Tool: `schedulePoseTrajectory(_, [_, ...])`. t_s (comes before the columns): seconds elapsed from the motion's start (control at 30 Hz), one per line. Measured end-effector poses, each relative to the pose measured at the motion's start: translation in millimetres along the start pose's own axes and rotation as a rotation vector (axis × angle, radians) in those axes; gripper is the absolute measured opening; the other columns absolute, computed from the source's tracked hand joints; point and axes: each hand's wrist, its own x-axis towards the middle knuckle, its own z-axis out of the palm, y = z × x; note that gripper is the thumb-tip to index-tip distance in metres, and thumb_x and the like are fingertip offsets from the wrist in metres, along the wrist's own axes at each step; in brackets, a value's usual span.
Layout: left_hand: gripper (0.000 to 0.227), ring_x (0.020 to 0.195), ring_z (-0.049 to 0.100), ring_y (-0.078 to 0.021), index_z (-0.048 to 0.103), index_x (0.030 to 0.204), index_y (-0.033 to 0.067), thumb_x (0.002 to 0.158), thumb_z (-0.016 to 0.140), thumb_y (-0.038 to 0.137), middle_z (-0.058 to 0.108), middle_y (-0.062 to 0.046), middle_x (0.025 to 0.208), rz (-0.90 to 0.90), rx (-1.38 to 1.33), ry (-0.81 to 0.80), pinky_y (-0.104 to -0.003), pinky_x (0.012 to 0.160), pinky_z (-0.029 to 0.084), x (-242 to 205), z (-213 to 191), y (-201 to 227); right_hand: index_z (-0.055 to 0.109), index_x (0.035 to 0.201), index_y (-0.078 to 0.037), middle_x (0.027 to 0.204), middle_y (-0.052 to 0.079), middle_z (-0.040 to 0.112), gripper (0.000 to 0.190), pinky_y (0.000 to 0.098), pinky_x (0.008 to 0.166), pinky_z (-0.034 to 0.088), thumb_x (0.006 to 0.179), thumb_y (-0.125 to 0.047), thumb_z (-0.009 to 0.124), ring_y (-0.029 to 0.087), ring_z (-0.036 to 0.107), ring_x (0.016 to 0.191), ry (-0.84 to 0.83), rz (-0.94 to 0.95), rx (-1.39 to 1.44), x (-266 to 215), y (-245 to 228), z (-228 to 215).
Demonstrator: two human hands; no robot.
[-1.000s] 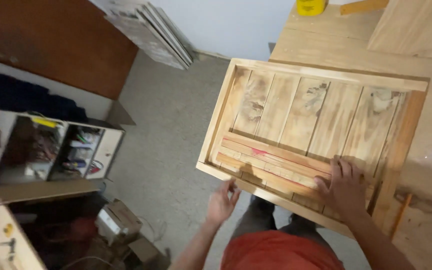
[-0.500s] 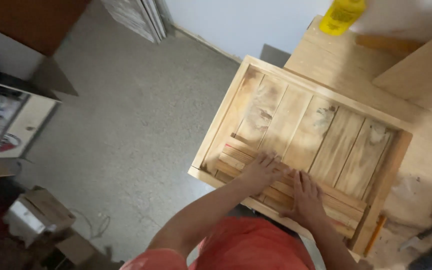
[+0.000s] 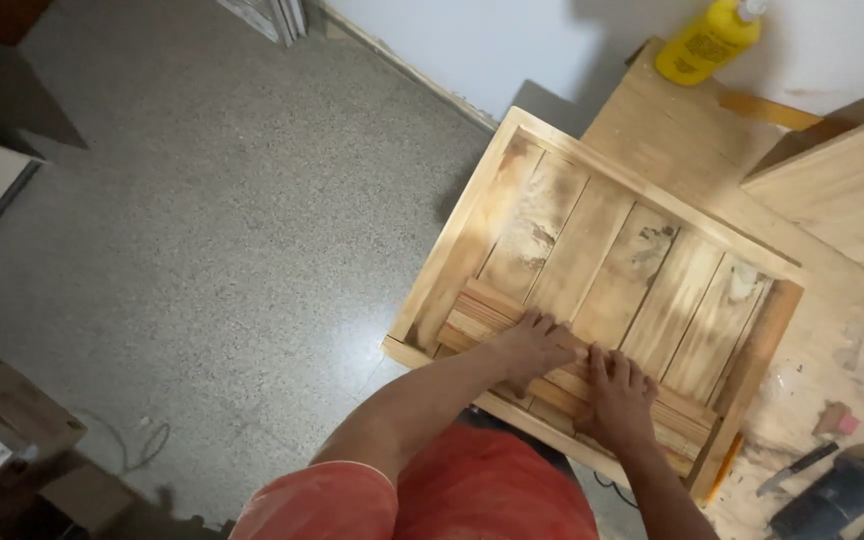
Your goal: Aligning and positioning a wooden board within a larger wooden frame on a workbench to check for fit and alignment.
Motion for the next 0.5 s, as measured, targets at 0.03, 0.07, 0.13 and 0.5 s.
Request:
schedulePoseTrajectory(0.03, [0.119,0.136,0.034,-0.0453,0.025,0.157,0.027,0.065,0.093,0.06,0.028,-0.023,0.158,0.002,0.018,0.046,-0.059,0.11,0.028,3,5,0,0.028,0.161,-0.019,0.146,0.01,0.042,0.139,0.0578,0.099,0.045,0.04,-0.053,0.088,0.036,0.047,0.131,0.032,-0.01,0.004,-1,0,2])
schedulePoseTrajectory(0.07, [0.115,0.132,0.038,-0.0446,0.036,0.151,0.0257,0.059,0.095,0.061,0.035,-0.02,0.153,0.003,0.036,0.092,-0.059,0.108,0.031,6,11,1,0.03,0.16,-0.02,0.145,0.01,0.043,0.135,0.0557,0.099,0.046,0.04,-0.051,0.085,0.036,0.048,0.13,0.063,-0.019,0.007,-3,1,4])
schedulePoseTrajectory(0.13, [0.112,0.133,0.036,-0.0449,0.037,0.15,0.0258,0.06,0.094,0.059,0.033,-0.021,0.155,0.021,-0.007,0.087,-0.06,0.109,0.029,3,9,2,0.026,0.161,-0.02,0.148,0.01,0.039,0.138,0.0567,0.102,0.041,0.041,-0.051,0.089,0.037,0.044,0.132,-0.017,-0.008,0.042,-7,4,6])
schedulePoseTrajectory(0.5, [0.118,0.137,0.04,-0.0457,0.041,0.15,0.0217,0.052,0.098,0.054,0.035,-0.021,0.155,-0.053,0.07,0.156,-0.06,0.112,0.032,6,21,13,0.015,0.167,-0.023,0.158,0.015,0.031,0.145,0.0592,0.114,0.038,0.05,-0.071,0.086,0.036,0.032,0.15,-0.218,0.023,0.001,-6,7,-8])
